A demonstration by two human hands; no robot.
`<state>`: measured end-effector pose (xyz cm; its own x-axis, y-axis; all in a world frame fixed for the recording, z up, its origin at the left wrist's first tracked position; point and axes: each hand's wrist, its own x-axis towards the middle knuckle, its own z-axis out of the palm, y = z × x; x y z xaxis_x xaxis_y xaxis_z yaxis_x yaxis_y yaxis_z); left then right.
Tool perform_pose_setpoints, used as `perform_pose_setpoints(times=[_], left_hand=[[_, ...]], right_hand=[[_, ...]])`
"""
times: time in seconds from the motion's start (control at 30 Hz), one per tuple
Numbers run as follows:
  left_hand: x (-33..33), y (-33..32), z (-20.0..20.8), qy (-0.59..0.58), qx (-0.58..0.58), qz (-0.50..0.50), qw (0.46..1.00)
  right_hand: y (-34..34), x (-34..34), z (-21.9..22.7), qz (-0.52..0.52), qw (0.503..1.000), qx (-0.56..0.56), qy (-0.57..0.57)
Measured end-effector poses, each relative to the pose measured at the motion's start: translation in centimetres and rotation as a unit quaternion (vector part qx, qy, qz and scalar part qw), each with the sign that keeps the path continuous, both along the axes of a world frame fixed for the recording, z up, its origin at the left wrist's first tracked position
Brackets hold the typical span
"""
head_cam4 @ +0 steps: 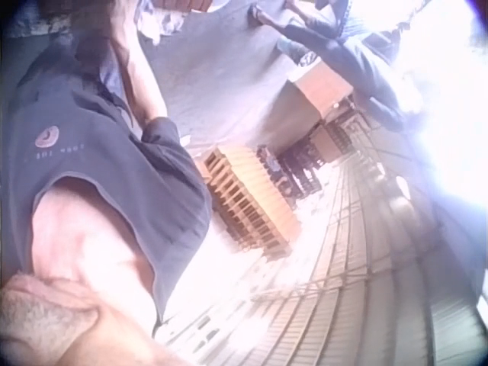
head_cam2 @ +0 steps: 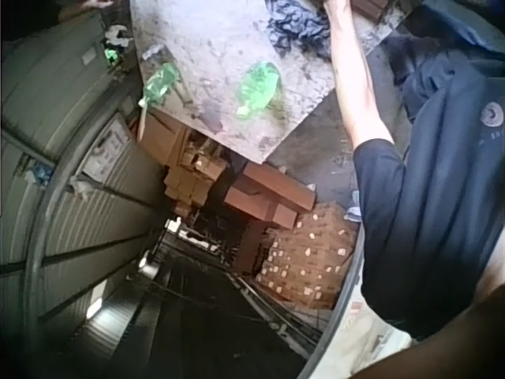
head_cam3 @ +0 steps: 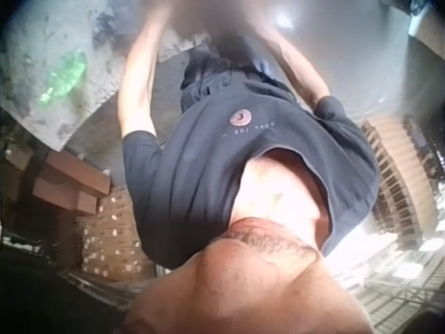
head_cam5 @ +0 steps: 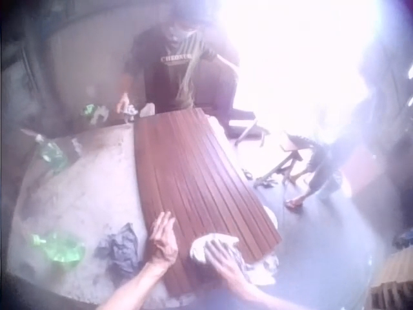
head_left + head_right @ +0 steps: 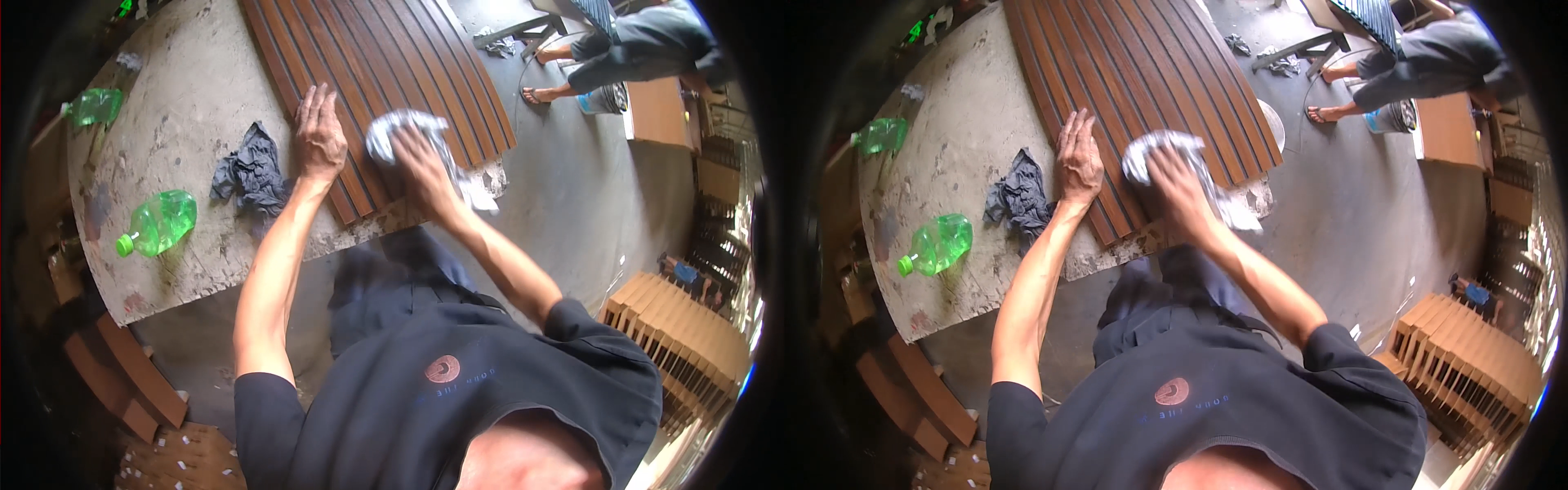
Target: The person wipes several wood-slatted panels with a cloth and applies liquid from a plastic bottle.
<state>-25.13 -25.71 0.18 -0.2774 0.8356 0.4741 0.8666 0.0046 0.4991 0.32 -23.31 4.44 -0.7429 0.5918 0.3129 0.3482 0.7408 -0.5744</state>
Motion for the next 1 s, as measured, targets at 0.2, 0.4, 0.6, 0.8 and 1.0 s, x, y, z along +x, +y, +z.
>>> perform_pose_setpoints(times=[0.2,0.4,0.6,0.8,1.0], left_hand=[[0.4,0.2,1.2,-0.024,0.018,-0.004,1.0],[0.8,1.5,1.9,-0.103,0.082,0.011,0.991],[-0.3,0.4,-0.3,-0.24,0.149,0.054,0.958],[-1.3,0.1,-0.1,-0.341,0.154,-0.001,0.927],[-3.2,-0.8,0.8,-0.437,0.029,-0.022,0.899]], right_hand=[[-4.9,0.2,1.0,-0.034,0.996,-0.046,-0.066],[5.8,-10.1,0.0,-0.091,0.992,0.079,0.042],[-10.4,0.8,1.4,0.008,0.995,-0.045,-0.085],[-6.3,-7.8,2.0,0.032,0.998,-0.009,-0.055],[-12.9,-2.3,1.5,0.037,0.995,-0.018,-0.09]])
